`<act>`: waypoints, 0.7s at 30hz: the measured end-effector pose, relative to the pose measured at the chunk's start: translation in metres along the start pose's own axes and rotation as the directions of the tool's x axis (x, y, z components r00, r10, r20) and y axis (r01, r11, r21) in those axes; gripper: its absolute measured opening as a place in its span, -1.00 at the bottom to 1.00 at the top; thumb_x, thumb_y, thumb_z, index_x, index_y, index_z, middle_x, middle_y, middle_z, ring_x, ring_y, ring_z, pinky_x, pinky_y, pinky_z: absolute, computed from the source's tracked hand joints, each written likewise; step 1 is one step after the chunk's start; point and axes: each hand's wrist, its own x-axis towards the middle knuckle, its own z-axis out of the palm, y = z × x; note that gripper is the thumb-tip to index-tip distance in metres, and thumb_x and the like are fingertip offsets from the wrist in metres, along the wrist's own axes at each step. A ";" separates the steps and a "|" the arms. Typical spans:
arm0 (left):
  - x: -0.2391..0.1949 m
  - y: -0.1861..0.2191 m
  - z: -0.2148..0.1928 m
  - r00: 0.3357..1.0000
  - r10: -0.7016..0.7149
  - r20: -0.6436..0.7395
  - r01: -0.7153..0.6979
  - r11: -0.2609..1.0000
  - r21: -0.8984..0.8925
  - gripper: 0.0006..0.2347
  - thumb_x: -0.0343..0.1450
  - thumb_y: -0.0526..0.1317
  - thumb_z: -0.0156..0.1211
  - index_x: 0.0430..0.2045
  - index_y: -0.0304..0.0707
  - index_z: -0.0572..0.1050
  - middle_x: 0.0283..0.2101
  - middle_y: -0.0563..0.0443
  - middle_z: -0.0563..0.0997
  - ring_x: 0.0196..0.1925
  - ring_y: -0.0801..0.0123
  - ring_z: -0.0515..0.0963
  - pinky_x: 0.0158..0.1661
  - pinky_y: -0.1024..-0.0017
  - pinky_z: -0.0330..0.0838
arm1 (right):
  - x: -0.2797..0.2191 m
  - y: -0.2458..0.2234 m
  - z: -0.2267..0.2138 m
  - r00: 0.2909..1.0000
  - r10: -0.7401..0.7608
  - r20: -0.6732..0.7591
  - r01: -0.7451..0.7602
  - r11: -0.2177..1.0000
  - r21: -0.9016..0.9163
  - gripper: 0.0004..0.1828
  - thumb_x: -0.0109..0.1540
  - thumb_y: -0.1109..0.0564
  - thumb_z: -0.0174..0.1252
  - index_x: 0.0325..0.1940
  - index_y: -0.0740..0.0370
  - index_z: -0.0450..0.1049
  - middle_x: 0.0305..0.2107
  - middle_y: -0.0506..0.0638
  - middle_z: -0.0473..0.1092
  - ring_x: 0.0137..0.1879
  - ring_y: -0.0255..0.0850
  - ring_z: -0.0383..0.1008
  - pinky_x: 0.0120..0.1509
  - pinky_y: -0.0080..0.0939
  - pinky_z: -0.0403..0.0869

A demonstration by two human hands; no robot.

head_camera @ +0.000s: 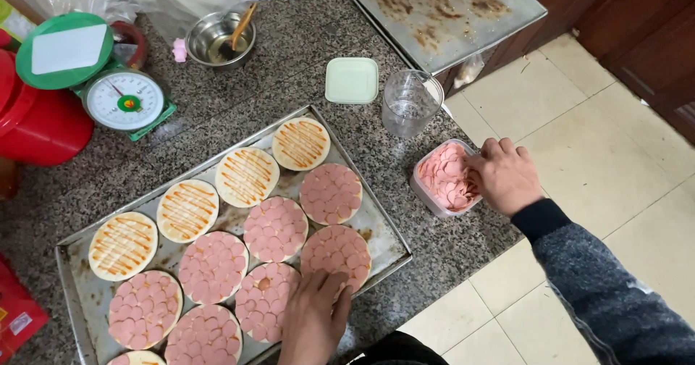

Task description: The person places sliced sausage pieces onto small round pizza bases arranged on a metal baking tray. The bases already have sauce and cheese applied. The person works methodically across the tray, covering each base with overlapping sausage slices.

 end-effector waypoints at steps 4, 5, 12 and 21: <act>-0.003 -0.006 0.004 0.999 -0.038 0.014 0.039 0.999 -0.013 -0.89 0.59 -0.13 0.21 -0.09 -0.01 0.62 -0.22 0.03 0.58 -0.13 0.02 0.59 -0.03 0.05 0.43 | -0.010 0.000 -0.017 0.996 0.018 -0.091 0.003 0.975 0.223 -0.57 0.48 -0.22 0.18 0.36 -0.12 0.66 -0.13 0.03 0.52 -0.06 -0.08 0.51 -0.06 0.07 0.65; -0.003 -0.007 0.004 1.000 -0.027 0.002 0.027 1.000 -0.007 -0.89 0.58 -0.13 0.23 -0.10 -0.02 0.63 -0.19 0.03 0.62 -0.10 0.01 0.61 0.05 0.01 0.43 | -0.013 -0.001 -0.027 0.998 0.055 -0.029 -0.038 0.905 0.423 -0.69 0.51 -0.09 0.14 0.21 0.02 0.67 -0.09 0.08 0.59 -0.07 -0.04 0.61 0.08 0.13 0.69; 0.028 0.011 -0.016 0.990 -0.137 0.022 0.137 0.935 -0.326 -0.76 0.60 -0.07 0.20 -0.03 -0.12 0.75 -0.36 0.06 0.64 -0.40 0.30 0.68 -0.30 0.19 0.55 | -0.024 -0.023 -0.033 0.967 0.021 0.252 -0.248 -0.119 0.961 -0.77 0.51 0.22 0.16 0.17 0.35 0.65 -0.13 0.27 0.74 -0.20 -0.06 0.72 0.00 -0.07 0.75; 0.062 0.037 -0.062 0.961 -0.169 -0.220 0.045 0.877 -0.478 -0.82 0.59 -0.14 0.26 -0.06 -0.16 0.72 -0.06 -0.04 0.81 0.08 0.21 0.73 0.06 0.31 0.61 | -0.054 -0.203 -0.080 0.903 -0.429 -0.028 -0.117 -0.308 0.944 -0.76 0.46 0.10 0.25 0.06 0.33 0.67 -0.35 0.12 0.67 -0.21 -0.21 0.70 -0.06 -0.25 0.66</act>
